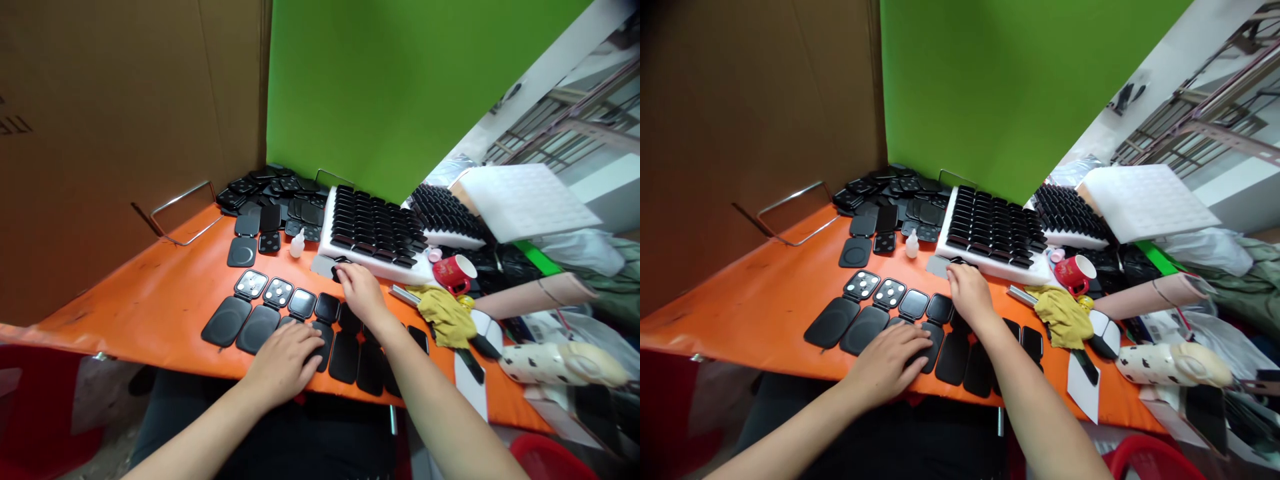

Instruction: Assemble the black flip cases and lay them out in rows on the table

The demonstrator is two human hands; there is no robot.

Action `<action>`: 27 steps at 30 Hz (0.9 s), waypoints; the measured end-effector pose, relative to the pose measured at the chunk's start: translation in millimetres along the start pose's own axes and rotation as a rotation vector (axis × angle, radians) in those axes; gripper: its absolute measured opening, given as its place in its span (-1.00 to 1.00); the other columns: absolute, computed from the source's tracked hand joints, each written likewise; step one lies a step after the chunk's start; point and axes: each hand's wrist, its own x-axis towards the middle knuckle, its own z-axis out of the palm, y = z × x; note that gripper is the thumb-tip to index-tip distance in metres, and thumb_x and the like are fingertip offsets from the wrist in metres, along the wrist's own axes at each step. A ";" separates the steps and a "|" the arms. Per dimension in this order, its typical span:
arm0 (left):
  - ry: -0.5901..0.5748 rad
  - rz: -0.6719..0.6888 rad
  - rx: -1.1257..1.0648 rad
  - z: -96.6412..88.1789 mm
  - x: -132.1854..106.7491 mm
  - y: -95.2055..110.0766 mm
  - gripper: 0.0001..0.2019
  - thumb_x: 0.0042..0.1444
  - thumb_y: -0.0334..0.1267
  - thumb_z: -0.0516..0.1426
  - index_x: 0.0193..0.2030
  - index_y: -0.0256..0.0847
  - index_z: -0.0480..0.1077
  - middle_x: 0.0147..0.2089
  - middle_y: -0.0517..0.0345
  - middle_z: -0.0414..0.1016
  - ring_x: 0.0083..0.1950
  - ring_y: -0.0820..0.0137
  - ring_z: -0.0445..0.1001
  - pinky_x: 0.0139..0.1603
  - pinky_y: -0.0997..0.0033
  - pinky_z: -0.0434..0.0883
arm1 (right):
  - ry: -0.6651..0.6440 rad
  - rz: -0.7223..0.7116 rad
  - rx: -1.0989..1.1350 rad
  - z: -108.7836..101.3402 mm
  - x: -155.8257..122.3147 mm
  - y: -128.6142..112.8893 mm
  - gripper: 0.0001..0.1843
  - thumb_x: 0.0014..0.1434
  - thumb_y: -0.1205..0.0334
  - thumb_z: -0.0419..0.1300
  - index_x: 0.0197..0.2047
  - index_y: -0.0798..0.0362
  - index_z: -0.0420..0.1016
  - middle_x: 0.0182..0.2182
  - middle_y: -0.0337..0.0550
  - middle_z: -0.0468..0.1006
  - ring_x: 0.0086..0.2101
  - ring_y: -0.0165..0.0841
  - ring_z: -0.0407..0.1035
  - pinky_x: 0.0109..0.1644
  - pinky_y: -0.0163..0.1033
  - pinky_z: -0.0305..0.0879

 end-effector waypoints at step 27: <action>0.229 -0.041 0.212 -35.7 -29.9 -51.9 -0.75 0.14 -0.25 0.00 -0.08 -0.12 0.40 -0.01 0.07 0.44 0.03 0.21 0.37 0.14 0.04 0.22 | 0.049 0.129 -0.274 28.4 -17.7 31.9 -0.75 0.14 0.23 0.09 -0.08 0.01 0.32 -0.12 -0.04 0.32 -0.15 -0.21 0.19 -0.10 -0.14 0.19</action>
